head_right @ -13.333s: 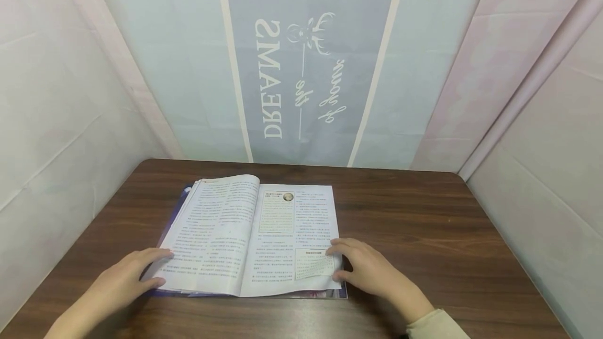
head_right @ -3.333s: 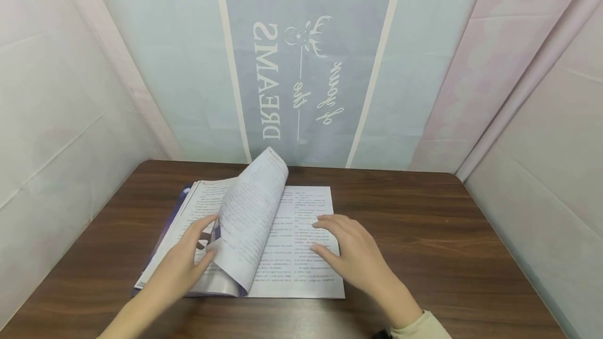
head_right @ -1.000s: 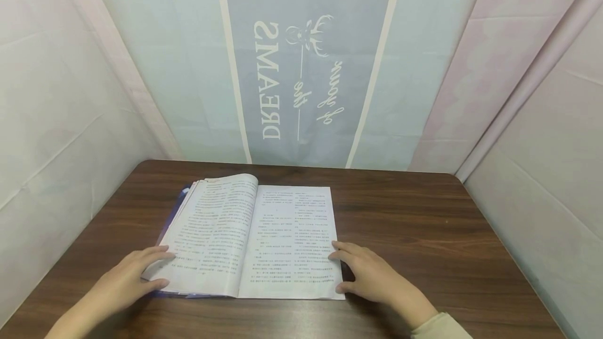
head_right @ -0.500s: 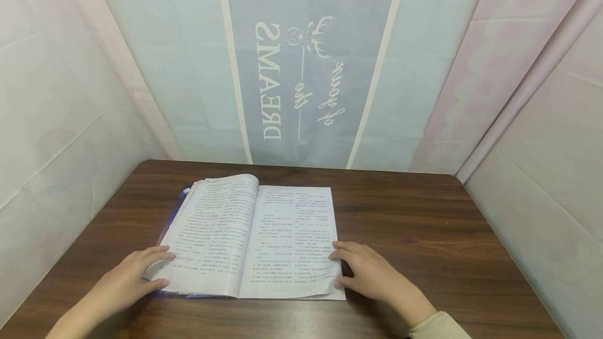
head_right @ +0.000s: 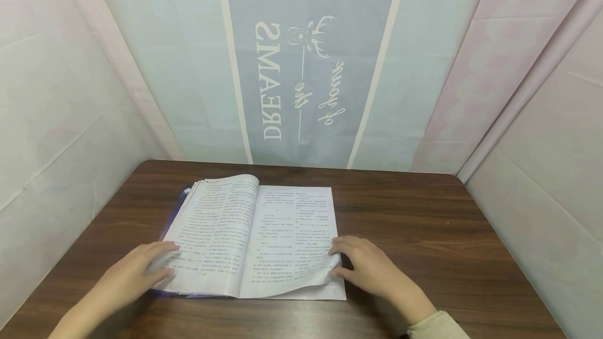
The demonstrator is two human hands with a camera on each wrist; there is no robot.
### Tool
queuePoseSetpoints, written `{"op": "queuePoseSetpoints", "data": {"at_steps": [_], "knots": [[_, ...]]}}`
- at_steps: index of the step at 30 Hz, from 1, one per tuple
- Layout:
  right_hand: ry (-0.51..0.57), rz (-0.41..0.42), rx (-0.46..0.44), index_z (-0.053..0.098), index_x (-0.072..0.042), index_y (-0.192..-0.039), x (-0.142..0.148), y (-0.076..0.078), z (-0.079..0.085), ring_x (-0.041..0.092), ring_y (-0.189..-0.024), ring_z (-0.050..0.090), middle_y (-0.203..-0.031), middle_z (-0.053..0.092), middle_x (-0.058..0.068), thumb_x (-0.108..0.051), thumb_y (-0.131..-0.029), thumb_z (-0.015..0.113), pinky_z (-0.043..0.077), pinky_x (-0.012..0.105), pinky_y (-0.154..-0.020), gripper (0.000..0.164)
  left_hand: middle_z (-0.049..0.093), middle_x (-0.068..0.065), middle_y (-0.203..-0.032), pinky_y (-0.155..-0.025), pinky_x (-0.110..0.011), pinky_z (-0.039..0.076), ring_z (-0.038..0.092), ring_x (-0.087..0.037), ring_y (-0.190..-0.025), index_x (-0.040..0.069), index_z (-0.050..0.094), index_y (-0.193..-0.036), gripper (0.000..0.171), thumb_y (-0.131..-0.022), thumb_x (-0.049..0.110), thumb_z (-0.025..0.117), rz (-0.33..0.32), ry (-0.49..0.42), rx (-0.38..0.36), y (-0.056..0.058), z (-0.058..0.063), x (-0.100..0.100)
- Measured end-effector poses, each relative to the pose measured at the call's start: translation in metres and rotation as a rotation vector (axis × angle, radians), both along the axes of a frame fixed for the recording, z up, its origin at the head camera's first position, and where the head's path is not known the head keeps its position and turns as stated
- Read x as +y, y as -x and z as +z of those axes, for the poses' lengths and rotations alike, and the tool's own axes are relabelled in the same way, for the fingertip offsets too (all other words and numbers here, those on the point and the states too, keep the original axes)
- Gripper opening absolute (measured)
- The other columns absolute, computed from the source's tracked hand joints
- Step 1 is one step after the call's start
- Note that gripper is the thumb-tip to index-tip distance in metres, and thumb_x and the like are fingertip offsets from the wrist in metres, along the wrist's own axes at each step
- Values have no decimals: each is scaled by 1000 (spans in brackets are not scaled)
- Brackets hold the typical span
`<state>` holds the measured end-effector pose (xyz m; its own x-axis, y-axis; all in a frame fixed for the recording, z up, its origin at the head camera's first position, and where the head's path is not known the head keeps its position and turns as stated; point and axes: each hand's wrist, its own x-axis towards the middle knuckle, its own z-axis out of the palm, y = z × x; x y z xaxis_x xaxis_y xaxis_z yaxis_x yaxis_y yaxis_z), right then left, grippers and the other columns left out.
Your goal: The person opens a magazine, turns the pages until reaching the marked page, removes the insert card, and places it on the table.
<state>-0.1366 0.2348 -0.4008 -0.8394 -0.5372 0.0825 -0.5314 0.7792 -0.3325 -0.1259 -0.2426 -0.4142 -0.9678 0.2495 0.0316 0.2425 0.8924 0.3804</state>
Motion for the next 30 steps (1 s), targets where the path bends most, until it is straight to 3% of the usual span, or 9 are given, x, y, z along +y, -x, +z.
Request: {"op": "queuePoseSetpoints", "data": {"at_steps": [9, 14, 20, 30], "knots": [[65, -16, 120, 68, -21, -103, -5, 5, 4, 25, -115, 62, -122, 67, 2, -29, -77, 86, 51, 48, -95, 32, 66, -3, -127, -94, -59, 49, 58, -34, -120, 19, 68, -121, 33, -89, 19, 76, -27, -109, 94, 3, 18, 30], [125, -41, 134, 67, -24, -102, -9, 9, 8, 23, -116, 61, -123, 66, -1, -28, -76, 86, 50, 47, -96, 33, 67, 2, -123, -96, -50, 51, 61, -25, -118, 20, 69, -118, 32, -87, 17, 78, -71, -134, 148, 6, 20, 52], [199, -35, 163, 67, -23, -101, -17, 16, 16, 21, -117, 60, -123, 66, -1, -24, -75, 88, 50, 45, -96, 34, 67, 5, -123, -97, -45, 51, 61, -20, -117, 23, 70, -117, 31, -87, 19, 78, -117, -164, 161, 8, 23, 77], [268, -38, 190, 64, -22, -99, -34, 20, 32, 24, -121, 57, -128, 63, -1, -21, -70, 91, 48, 46, -100, 40, 66, 10, -121, -92, -35, 54, 61, -11, -113, 23, 67, -119, 35, -86, 22, 78, -293, -222, 259, 5, 29, 117]]}}
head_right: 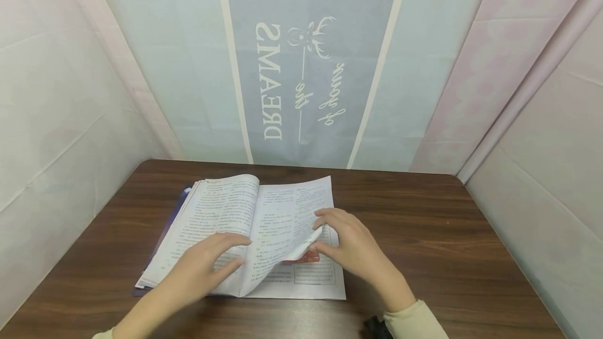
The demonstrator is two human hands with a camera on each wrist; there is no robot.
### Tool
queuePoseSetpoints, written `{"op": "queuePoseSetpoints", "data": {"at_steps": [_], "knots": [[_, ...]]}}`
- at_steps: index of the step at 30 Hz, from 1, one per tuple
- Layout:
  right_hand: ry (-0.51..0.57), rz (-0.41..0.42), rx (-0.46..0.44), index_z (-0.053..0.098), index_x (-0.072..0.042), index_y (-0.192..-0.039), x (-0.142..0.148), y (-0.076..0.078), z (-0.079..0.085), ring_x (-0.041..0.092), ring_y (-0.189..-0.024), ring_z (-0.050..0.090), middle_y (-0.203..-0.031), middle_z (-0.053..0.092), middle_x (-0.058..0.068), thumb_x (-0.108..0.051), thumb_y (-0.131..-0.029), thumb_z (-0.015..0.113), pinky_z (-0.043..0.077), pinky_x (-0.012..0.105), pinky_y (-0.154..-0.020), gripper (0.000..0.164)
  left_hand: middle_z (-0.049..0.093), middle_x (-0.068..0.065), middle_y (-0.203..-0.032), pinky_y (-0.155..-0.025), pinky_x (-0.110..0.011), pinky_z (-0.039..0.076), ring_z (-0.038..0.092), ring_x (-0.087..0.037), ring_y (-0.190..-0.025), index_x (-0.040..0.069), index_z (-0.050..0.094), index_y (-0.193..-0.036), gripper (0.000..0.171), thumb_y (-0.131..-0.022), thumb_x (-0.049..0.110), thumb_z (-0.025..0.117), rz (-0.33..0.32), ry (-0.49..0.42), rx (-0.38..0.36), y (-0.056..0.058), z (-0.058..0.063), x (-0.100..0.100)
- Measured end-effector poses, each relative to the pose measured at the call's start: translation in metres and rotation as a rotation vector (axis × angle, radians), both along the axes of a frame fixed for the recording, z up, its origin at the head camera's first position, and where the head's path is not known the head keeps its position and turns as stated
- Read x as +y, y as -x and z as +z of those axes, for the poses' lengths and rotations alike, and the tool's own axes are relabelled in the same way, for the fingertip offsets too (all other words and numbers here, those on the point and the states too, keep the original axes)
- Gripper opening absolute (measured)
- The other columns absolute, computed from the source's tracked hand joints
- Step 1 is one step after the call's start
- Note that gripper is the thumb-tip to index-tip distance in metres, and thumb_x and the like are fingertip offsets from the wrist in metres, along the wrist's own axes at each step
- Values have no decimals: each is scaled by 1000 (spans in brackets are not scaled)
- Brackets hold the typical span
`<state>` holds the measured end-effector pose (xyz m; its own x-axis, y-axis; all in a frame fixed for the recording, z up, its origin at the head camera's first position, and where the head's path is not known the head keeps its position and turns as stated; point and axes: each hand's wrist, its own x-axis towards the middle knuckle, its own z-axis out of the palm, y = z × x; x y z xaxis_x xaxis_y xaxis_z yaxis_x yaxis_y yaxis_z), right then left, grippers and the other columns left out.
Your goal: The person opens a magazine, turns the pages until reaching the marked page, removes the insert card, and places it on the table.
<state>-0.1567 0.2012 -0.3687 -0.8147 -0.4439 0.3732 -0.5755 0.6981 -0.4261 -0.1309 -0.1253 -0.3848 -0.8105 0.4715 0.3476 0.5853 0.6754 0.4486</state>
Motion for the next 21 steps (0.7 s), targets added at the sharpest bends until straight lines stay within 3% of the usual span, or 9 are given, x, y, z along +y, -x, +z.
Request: {"op": "queuePoseSetpoints", "data": {"at_steps": [10, 21], "knots": [[38, 11, 28, 63, -22, -100, -23, -1, 15, 24, -127, 53, -129, 62, -1, -22, -72, 90, 43, 48, -105, 39, 62, 8, -131, -96, -36, 52, 59, -12, -119, 22, 61, -131, 45, -88, 28, 76, -83, -64, 21, -2, 11, 25], [22, 27, 121, 64, -20, -100, -37, -5, 24, 27, -130, 50, -129, 63, 0, -27, -72, 90, 41, 55, -106, 39, 65, 9, -125, -90, -34, 55, 63, -12, -111, 19, 61, -128, 44, -87, 27, 77, -152, -156, 117, -1, 12, 44]]}}
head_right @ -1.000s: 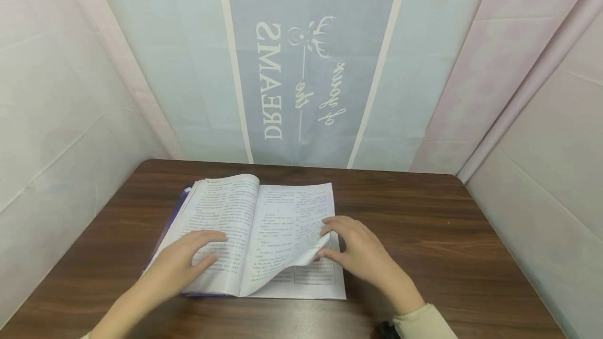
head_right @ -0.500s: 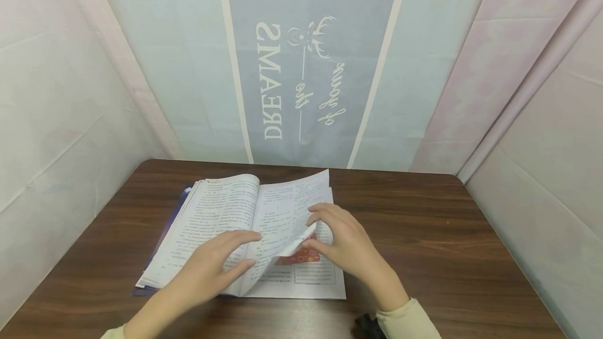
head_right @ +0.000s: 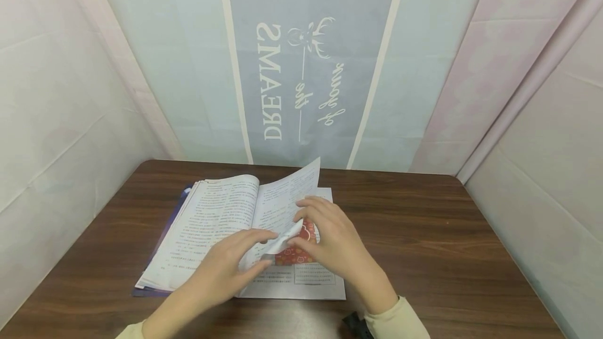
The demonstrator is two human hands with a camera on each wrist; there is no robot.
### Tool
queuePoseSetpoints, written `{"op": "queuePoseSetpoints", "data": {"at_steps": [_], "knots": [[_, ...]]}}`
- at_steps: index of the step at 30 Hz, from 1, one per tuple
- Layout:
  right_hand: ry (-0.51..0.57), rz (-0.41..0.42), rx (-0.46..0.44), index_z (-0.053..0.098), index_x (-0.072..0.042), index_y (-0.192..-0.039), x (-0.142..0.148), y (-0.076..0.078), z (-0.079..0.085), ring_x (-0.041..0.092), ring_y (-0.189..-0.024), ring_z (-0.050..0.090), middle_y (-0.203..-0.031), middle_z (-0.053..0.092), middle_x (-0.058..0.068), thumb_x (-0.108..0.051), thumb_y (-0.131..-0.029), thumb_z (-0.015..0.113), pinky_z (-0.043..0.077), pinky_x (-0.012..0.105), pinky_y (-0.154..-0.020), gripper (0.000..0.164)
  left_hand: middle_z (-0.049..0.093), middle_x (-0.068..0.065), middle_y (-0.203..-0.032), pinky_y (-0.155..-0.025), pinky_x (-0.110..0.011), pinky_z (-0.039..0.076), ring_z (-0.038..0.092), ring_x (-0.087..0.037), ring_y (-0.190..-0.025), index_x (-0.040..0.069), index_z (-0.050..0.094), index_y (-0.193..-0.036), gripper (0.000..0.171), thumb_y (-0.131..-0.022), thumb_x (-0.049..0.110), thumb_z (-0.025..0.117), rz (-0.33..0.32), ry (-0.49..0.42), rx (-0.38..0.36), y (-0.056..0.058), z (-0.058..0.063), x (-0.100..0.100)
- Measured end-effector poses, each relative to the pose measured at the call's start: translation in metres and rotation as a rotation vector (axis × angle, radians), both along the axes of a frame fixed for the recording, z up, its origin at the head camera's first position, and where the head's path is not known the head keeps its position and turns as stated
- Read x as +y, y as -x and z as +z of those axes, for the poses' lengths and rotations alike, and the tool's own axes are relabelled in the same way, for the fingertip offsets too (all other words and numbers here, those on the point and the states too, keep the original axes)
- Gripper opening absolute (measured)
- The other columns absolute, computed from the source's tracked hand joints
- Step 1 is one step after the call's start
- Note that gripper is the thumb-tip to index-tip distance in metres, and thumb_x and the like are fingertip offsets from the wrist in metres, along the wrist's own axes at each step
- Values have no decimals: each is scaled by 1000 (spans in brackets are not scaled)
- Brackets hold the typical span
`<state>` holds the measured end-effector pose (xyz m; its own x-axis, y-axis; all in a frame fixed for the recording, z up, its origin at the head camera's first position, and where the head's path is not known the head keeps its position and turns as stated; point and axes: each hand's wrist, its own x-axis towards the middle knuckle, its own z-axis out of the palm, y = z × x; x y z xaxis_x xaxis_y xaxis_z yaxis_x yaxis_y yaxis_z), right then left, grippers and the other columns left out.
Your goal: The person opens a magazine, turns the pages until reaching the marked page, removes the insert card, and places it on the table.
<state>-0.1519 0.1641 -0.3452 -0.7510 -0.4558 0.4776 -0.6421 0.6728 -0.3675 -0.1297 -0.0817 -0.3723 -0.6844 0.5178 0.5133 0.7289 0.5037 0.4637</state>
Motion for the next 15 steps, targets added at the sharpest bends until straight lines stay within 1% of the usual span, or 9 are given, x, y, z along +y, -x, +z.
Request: {"op": "queuePoseSetpoints", "data": {"at_steps": [4, 6, 12, 15], "knots": [[3, 5, 37, 64, -19, -101, -4, -3, -1, 27, -131, 50, -129, 63, 0, -29, -71, 90, 41, 55, -106, 41, 67, 10, -120, -88, -32, 56, 64, -10, -107, 20, 64, -124, 40, -87, 20, 78, -10, -50, 36, -1, -1, 3], [8, 9, 50, 64, -19, -101, -5, -4, -1, 27, -131, 50, -129, 63, 1, -29, -71, 90, 40, 54, -106, 41, 67, 10, -118, -87, -31, 56, 64, -10, -106, 20, 65, -122, 39, -86, 16, 79, -8, -62, 43, -2, -2, 4], [2, -6, 67, 66, -18, -108, -8, -8, -5, 26, -132, 49, -131, 62, -1, -30, -72, 90, 40, 54, -106, 45, 68, 7, -119, -88, -32, 56, 65, -12, -107, 19, 65, -124, 43, -84, 9, 79, 12, -44, 39, -3, -7, 1], [11, -14, 75, 66, -17, -114, -10, -10, -7, 26, -132, 49, -132, 61, -2, -29, -73, 89, 41, 53, -106, 49, 69, 5, -115, -86, -31, 57, 66, -11, -103, 18, 64, -124, 45, -84, 7, 79, 29, -39, 40, -3, -10, -2]]}}
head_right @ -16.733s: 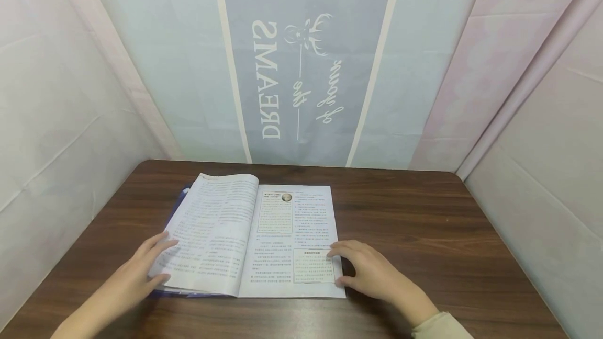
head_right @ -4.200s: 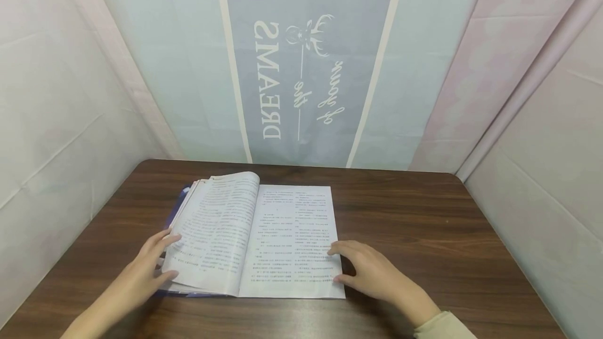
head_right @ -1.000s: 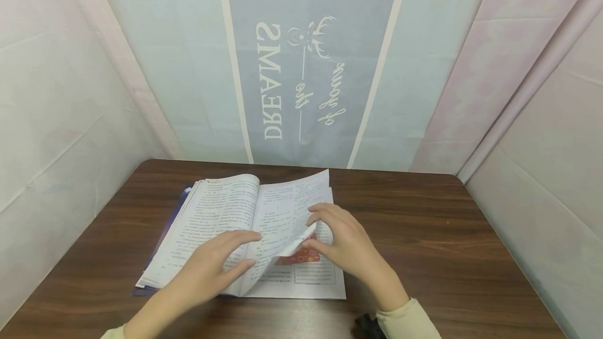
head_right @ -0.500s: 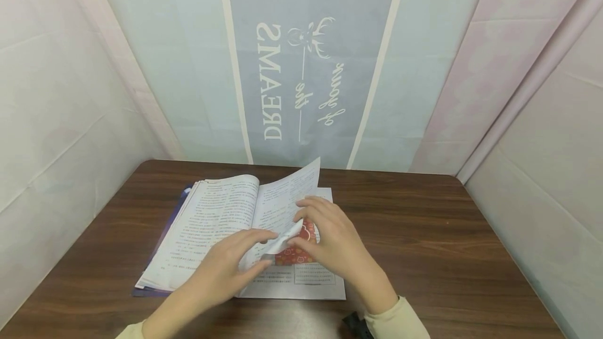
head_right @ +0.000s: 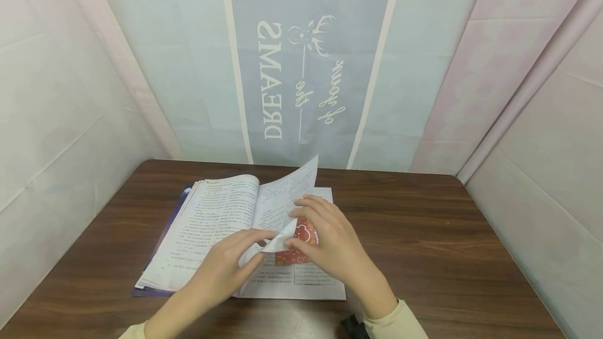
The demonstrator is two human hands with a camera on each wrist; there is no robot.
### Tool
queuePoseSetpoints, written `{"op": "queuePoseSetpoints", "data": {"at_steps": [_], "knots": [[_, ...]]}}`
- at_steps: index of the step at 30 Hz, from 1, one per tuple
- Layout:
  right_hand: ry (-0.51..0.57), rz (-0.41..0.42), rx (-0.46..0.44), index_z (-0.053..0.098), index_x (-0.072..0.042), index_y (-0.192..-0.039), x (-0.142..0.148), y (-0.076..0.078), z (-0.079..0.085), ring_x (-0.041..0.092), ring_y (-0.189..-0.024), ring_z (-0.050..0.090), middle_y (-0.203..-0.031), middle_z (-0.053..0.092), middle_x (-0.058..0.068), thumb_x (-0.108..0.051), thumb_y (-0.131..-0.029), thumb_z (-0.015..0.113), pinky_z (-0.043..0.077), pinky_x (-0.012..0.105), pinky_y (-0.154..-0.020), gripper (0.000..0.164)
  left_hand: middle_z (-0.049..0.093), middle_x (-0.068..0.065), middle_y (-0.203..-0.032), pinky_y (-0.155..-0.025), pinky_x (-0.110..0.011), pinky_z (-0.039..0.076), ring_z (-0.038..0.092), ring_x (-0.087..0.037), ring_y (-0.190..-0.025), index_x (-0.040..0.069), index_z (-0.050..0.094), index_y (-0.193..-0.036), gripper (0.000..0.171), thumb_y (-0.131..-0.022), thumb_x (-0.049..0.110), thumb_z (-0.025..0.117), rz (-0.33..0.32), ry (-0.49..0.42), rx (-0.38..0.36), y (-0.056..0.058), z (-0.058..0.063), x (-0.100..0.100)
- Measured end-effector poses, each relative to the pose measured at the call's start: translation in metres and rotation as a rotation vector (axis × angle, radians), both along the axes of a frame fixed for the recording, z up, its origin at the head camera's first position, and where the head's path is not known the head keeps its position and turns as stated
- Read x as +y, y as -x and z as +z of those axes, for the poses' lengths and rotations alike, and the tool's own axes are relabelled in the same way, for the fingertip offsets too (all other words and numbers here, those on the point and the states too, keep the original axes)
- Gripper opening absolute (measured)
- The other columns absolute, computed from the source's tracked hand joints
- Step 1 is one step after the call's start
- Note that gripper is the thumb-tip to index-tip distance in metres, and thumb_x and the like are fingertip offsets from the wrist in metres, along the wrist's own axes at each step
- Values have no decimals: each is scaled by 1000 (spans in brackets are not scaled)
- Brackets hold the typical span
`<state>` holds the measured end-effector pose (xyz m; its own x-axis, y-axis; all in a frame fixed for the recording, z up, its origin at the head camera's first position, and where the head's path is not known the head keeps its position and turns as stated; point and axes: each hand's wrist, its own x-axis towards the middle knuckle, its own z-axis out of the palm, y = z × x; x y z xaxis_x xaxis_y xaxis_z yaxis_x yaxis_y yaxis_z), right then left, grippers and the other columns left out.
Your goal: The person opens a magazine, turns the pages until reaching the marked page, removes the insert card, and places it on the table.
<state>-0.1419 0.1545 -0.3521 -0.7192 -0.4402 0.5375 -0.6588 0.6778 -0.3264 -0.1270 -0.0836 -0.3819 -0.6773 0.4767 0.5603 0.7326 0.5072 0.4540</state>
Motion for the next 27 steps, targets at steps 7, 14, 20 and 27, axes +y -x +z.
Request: {"op": "queuePoseSetpoints", "data": {"at_steps": [7, 14, 20, 27], "knots": [[79, 32, 28, 65, -14, -124, -3, -8, 1, 24, -130, 50, -136, 58, 0, -25, -77, 86, 43, 52, -104, 53, 70, 6, -110, -79, -29, 58, 65, -7, -94, 18, 62, -127, 47, -84, 6, 78, 68, 12, -7, 1, -5, -5], [83, 30, 48, 65, -14, -125, 1, -15, -3, 25, -128, 52, -135, 60, 0, -46, -93, 66, 44, 50, -102, 45, 68, 5, -108, -73, -27, 58, 67, -10, -91, 17, 59, -131, 55, -82, 3, 79, 148, 27, -29, 1, -13, -17], [12, 1, 19, 65, -14, -123, 10, -18, -16, 25, -125, 54, -132, 62, 1, -39, -90, 73, 46, 50, -100, 42, 67, 5, -100, -64, -24, 54, 65, -11, -81, 15, 57, -134, 58, -82, 4, 80, 228, 57, -62, 0, -22, -35], [-54, -75, -67, 67, -16, -121, 21, -20, -29, 25, -125, 54, -131, 62, -1, -26, -77, 86, 46, 51, -101, 48, 65, 1, -106, -63, -25, 54, 65, -13, -81, 15, 51, -139, 66, -81, 1, 79, 312, 92, -97, -1, -29, -56]]}}
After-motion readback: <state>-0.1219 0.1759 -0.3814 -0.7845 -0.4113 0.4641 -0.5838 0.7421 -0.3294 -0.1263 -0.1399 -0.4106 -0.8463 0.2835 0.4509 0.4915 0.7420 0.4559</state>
